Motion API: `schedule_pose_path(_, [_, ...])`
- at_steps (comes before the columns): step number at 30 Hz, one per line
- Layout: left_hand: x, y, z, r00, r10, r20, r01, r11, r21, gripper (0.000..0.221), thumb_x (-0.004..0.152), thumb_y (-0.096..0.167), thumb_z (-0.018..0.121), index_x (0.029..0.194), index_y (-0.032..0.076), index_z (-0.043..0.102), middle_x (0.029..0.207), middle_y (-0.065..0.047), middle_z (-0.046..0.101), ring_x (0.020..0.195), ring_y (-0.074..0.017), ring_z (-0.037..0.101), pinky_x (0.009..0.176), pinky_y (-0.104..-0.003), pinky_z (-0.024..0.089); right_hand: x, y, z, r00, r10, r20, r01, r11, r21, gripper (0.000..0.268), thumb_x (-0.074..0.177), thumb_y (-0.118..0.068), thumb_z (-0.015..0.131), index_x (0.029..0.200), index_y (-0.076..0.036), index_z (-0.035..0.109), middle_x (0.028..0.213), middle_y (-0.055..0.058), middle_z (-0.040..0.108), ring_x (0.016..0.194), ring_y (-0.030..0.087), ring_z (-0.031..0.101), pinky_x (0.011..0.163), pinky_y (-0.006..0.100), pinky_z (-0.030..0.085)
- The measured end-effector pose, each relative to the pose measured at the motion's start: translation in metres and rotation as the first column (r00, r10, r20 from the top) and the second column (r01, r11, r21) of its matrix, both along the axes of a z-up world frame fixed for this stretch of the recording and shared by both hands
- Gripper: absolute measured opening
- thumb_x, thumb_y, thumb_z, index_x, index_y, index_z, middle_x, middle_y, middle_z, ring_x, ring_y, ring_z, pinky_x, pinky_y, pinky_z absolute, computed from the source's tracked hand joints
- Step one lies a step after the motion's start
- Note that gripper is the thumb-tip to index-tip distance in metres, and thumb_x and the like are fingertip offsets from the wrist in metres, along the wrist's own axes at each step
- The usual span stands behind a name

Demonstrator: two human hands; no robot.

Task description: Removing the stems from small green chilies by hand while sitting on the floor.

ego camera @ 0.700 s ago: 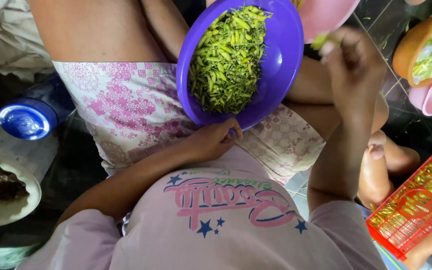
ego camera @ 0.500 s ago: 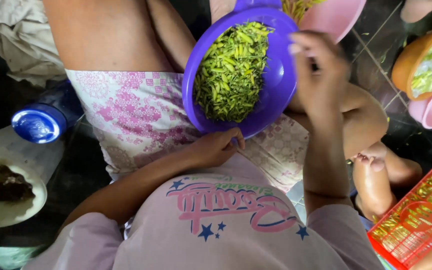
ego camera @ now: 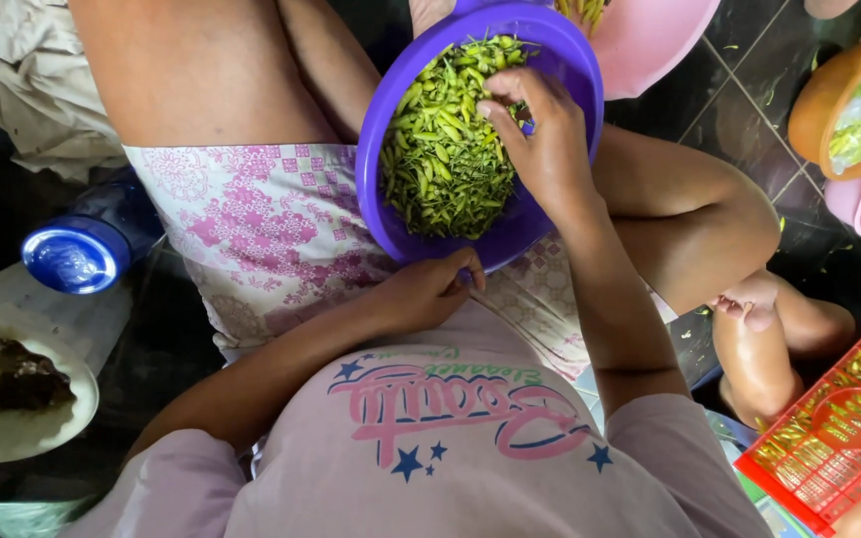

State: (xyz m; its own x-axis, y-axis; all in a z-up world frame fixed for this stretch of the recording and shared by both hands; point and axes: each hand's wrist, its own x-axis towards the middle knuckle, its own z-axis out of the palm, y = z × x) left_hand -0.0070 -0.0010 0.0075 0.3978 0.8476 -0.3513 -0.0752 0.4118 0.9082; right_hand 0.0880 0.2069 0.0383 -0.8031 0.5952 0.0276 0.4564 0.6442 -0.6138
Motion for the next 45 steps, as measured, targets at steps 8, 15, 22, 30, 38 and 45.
schedule_pose_path(8, [-0.007,0.0,0.009,1.0,-0.025,0.011,0.025,0.997,-0.068,0.023,0.098,0.014,0.047,0.121,0.01,0.05,0.082,-0.018,0.069,0.079,-0.0362,0.069,0.069,-0.044,0.054,0.031,-0.039,0.059,1.0,-0.008,-0.022,0.001,0.96,-0.282,0.007,0.102,-0.002,0.07,0.109,-0.004,0.07,0.097,0.011,0.069,0.094,0.028,0.068,0.081,0.039,0.057])
schedule_pose_path(15, [-0.007,0.002,0.008,1.0,-0.028,0.011,0.028,1.0,-0.01,0.039,0.1,0.016,0.043,0.135,-0.001,0.044,0.107,-0.034,0.067,0.103,-0.0506,0.066,0.086,-0.054,0.055,0.049,-0.093,0.077,0.99,0.019,0.142,0.066,0.819,-0.57,0.013,0.101,-0.01,0.065,0.111,-0.004,0.07,0.098,0.018,0.07,0.09,0.037,0.072,0.077,0.045,0.057])
schedule_pose_path(22, [0.003,-0.004,-0.006,1.0,0.004,-0.004,-0.004,1.0,0.025,0.047,0.101,0.016,0.043,0.141,-0.009,0.037,0.113,-0.039,0.064,0.109,-0.0565,0.061,0.092,-0.063,0.05,0.061,-0.094,0.068,0.995,-0.048,0.084,0.085,0.846,-0.526,0.012,0.101,-0.014,0.069,0.11,-0.006,0.071,0.097,0.012,0.071,0.089,0.03,0.073,0.076,0.039,0.057])
schedule_pose_path(30, [0.0,0.001,0.0,0.997,-0.056,-0.047,0.053,0.997,-0.063,0.013,0.099,0.019,0.05,0.111,0.016,0.047,0.081,-0.017,0.07,0.08,-0.0393,0.071,0.07,-0.045,0.054,0.081,0.003,0.08,0.947,-0.316,-0.063,0.316,0.949,-0.02,0.03,0.114,0.008,0.06,0.142,0.005,0.049,0.132,0.032,0.063,0.11,0.04,0.069,0.096,0.05,0.055])
schedule_pose_path(38, [0.003,-0.001,-0.002,0.999,0.018,-0.048,-0.017,1.0,0.015,0.012,0.095,0.011,0.056,0.106,0.012,0.052,0.073,-0.005,0.067,0.055,-0.0189,0.059,0.053,-0.035,0.045,0.022,-0.008,-0.002,0.998,0.05,0.028,-0.051,0.998,0.033,0.029,0.096,0.016,0.065,0.122,0.004,0.07,0.129,0.018,0.061,0.1,0.03,0.068,0.089,0.035,0.061])
schedule_pose_path(45, [-0.004,0.003,0.001,0.999,-0.021,0.037,0.022,0.999,-0.028,0.009,0.097,0.01,0.054,0.105,0.012,0.051,0.069,-0.003,0.061,0.055,-0.0155,0.051,0.053,-0.033,0.04,0.012,-0.011,0.02,0.996,0.057,0.066,-0.063,0.994,0.093,0.016,0.092,0.005,0.08,0.102,0.003,0.068,0.108,0.013,0.06,0.096,0.028,0.063,0.09,0.038,0.053])
